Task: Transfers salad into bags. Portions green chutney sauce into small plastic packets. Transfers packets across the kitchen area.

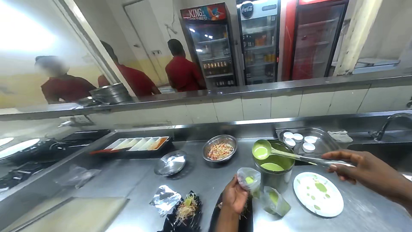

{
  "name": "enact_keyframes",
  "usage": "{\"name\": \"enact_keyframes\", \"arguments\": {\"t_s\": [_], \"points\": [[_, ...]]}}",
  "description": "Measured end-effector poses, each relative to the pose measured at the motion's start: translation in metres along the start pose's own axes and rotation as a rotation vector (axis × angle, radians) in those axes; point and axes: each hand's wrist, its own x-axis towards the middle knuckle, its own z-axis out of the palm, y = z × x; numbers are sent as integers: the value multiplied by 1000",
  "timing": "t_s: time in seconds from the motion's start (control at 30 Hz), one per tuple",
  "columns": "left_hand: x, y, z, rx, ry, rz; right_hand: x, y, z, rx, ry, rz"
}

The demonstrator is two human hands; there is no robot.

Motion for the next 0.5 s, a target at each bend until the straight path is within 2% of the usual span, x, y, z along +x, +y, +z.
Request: {"name": "enact_keyframes", "arguments": {"t_s": [0.3, 0.4, 0.5], "points": [[1, -1, 7, 4, 13, 7, -22, 18, 26, -593, 128, -877], [0, 0, 8, 4, 25, 8, -30, 16, 23, -635, 154, -979], [-1, 2, 6, -7, 22, 10, -44, 10, 23, -647, 116, -937]]}}
